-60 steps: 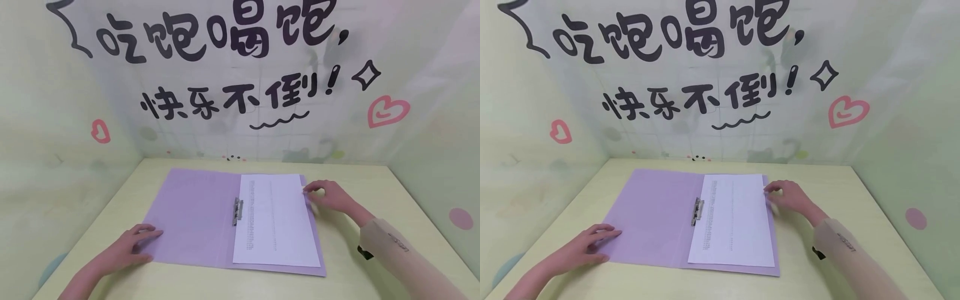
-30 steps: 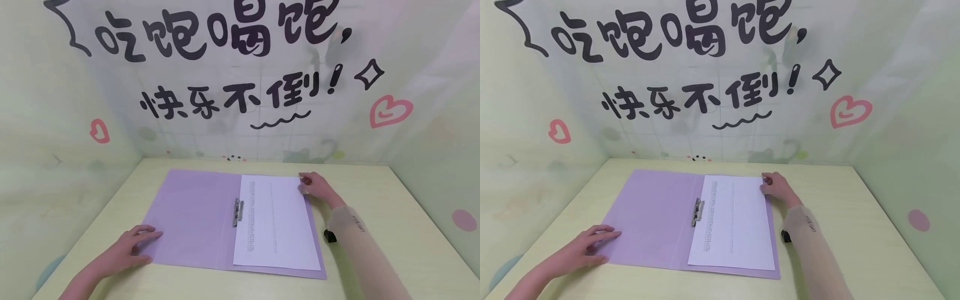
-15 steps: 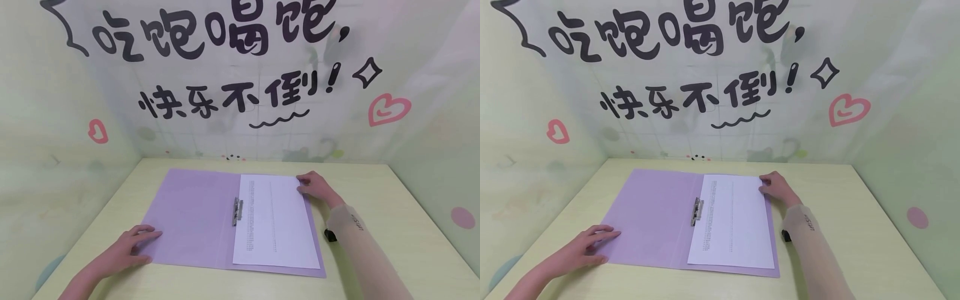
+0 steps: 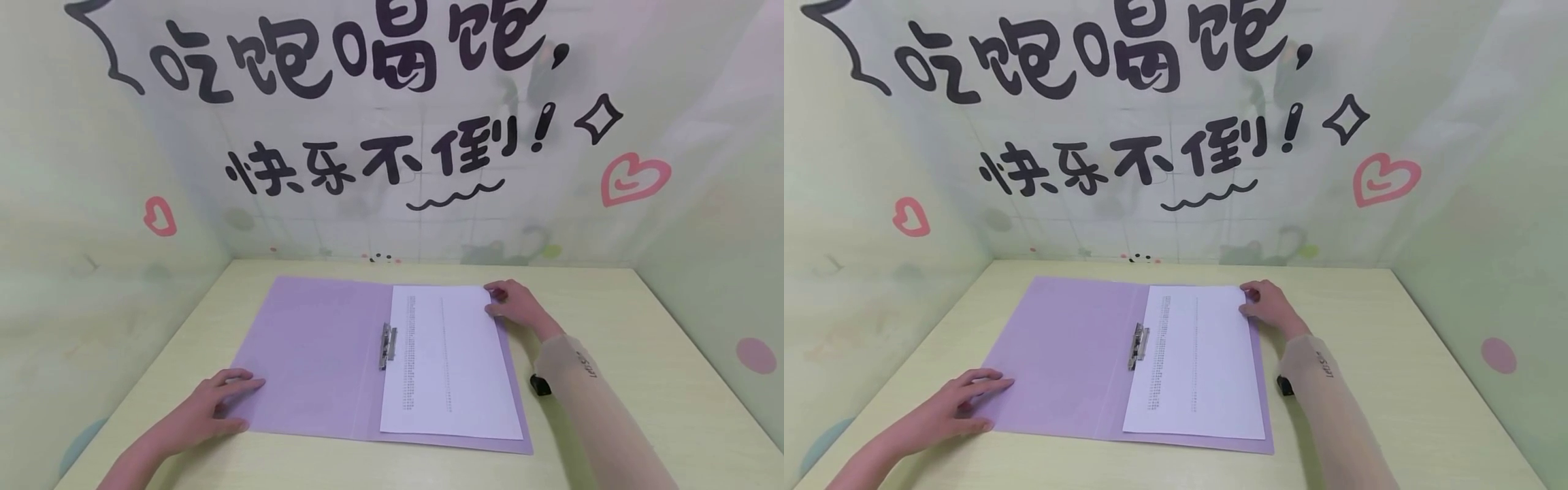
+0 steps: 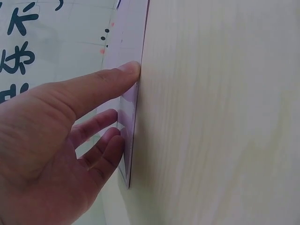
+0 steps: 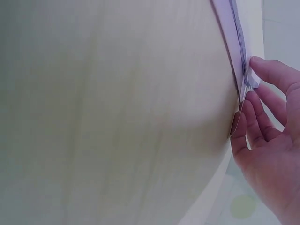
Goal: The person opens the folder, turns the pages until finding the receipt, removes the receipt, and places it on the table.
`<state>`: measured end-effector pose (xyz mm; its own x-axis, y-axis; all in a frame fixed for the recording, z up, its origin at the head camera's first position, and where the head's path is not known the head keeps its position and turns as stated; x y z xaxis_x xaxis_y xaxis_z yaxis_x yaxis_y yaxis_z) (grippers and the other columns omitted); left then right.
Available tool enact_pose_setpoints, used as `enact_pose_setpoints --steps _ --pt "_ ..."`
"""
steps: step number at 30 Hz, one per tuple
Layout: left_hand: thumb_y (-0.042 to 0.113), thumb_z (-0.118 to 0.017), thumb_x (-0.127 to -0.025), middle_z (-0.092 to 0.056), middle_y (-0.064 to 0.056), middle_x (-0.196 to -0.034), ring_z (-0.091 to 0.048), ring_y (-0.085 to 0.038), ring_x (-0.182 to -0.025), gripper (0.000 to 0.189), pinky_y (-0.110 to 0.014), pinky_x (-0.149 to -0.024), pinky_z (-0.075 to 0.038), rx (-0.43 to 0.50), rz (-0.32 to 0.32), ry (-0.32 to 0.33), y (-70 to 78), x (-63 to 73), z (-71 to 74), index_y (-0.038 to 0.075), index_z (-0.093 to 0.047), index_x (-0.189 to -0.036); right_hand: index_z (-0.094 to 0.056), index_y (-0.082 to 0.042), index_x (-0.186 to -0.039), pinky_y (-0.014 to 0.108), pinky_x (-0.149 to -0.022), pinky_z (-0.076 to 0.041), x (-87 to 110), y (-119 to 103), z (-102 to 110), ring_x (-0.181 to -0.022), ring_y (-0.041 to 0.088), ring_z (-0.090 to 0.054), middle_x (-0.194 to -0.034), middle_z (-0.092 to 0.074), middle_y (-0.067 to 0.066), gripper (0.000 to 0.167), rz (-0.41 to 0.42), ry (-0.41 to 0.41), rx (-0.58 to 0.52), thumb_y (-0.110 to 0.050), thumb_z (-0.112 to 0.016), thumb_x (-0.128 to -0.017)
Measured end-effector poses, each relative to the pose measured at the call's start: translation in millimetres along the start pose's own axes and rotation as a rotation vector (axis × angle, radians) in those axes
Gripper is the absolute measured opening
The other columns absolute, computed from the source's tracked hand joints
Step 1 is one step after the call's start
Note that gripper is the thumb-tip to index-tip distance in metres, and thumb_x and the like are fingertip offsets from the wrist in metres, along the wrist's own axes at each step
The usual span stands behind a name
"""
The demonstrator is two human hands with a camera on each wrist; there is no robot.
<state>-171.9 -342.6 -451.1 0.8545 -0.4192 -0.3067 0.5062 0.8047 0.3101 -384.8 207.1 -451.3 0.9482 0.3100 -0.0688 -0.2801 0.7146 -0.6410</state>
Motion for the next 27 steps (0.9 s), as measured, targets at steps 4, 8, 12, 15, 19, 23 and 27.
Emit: enact_pose_setpoints --steps 4,8,12,15,19,23,27 --pt "0.027 -0.087 -0.07 -0.054 -0.004 -0.123 -0.032 0.008 -0.107 0.061 -0.022 -0.075 -0.039 0.0 0.007 -0.004 0.7 -0.6 0.5 0.022 -0.066 -0.127 -0.055 0.004 -0.134 0.039 -0.092 -0.049 -1.0 0.1 1.0 -0.102 0.03 -0.057 -0.112 -0.064 0.02 0.052 -0.024 0.0 -0.04 -0.012 -0.072 -0.087" --pt "0.027 -0.087 -0.07 -0.055 -0.004 -0.123 -0.033 0.007 -0.107 0.061 -0.022 -0.075 -0.038 -0.001 0.008 -0.005 0.6 -0.5 0.2 0.022 -0.066 -0.127 -0.054 0.003 -0.135 0.031 -0.085 -0.047 -0.4 -1.4 2.0 -0.098 0.026 -0.057 -0.108 -0.064 0.018 0.052 -0.04 -0.001 -0.07 -0.01 -0.072 -0.087" --pt "0.028 -0.087 -0.069 -0.055 -0.005 -0.123 -0.034 0.007 -0.106 0.061 -0.022 -0.075 -0.038 -0.008 0.001 0.0 0.9 -0.6 0.3 0.021 -0.066 -0.126 -0.053 0.002 -0.136 0.029 -0.082 -0.047 0.2 -3.1 2.6 -0.096 0.026 -0.056 -0.109 -0.064 0.019 0.053 -0.046 -0.001 -0.083 -0.008 -0.071 -0.088" --pt "0.028 -0.087 -0.07 -0.055 -0.005 -0.123 -0.034 0.006 -0.106 0.061 -0.022 -0.074 -0.039 -0.005 0.006 -0.002 0.9 -0.7 0.4 0.021 -0.066 -0.126 -0.052 -0.002 -0.139 0.028 -0.079 -0.047 1.4 -4.6 3.6 -0.096 0.026 -0.057 -0.11 -0.064 0.019 0.053 -0.057 -0.001 -0.091 -0.008 -0.07 -0.089" --pt "0.028 -0.087 -0.07 -0.055 -0.005 -0.124 -0.033 0.007 -0.106 0.06 -0.022 -0.074 -0.039 0.002 0.017 -0.01 0.7 -1.0 0.5 0.022 -0.066 -0.127 -0.05 -0.004 -0.141 0.025 -0.075 -0.048 3.3 -6.9 5.8 -0.094 0.024 -0.059 -0.109 -0.065 0.02 0.056 -0.055 0.006 -0.107 -0.008 -0.07 -0.089" --pt "0.027 -0.087 -0.07 -0.055 -0.005 -0.123 -0.033 0.008 -0.108 0.061 -0.021 -0.075 -0.038 -0.004 0.0 0.001 0.4 -0.3 0.1 0.021 -0.067 -0.126 -0.048 -0.003 -0.142 0.024 -0.074 -0.049 3.8 -8.2 7.5 -0.092 0.022 -0.06 -0.104 -0.066 0.019 0.057 -0.047 0.024 -0.136 -0.006 -0.069 -0.089" --pt "0.026 -0.087 -0.069 -0.055 -0.004 -0.122 -0.035 0.008 -0.107 0.061 -0.02 -0.075 -0.036 -0.007 -0.021 0.014 0.3 0.0 -0.5 0.021 -0.067 -0.126 -0.056 0.002 -0.132 0.024 -0.075 -0.049 4.9 -9.4 9.1 -0.091 0.021 -0.06 -0.102 -0.068 0.019 0.046 -0.035 0.036 -0.133 -0.007 -0.068 -0.089"
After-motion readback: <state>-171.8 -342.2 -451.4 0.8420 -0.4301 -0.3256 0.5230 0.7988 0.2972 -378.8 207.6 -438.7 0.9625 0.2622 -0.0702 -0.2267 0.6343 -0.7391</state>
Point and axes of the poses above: each hand's wrist, its own x-axis away from the middle knuckle, its own z-axis out of the back of the hand, y = z × x, the point moved 3 cm from there along -x, towards the middle knuckle
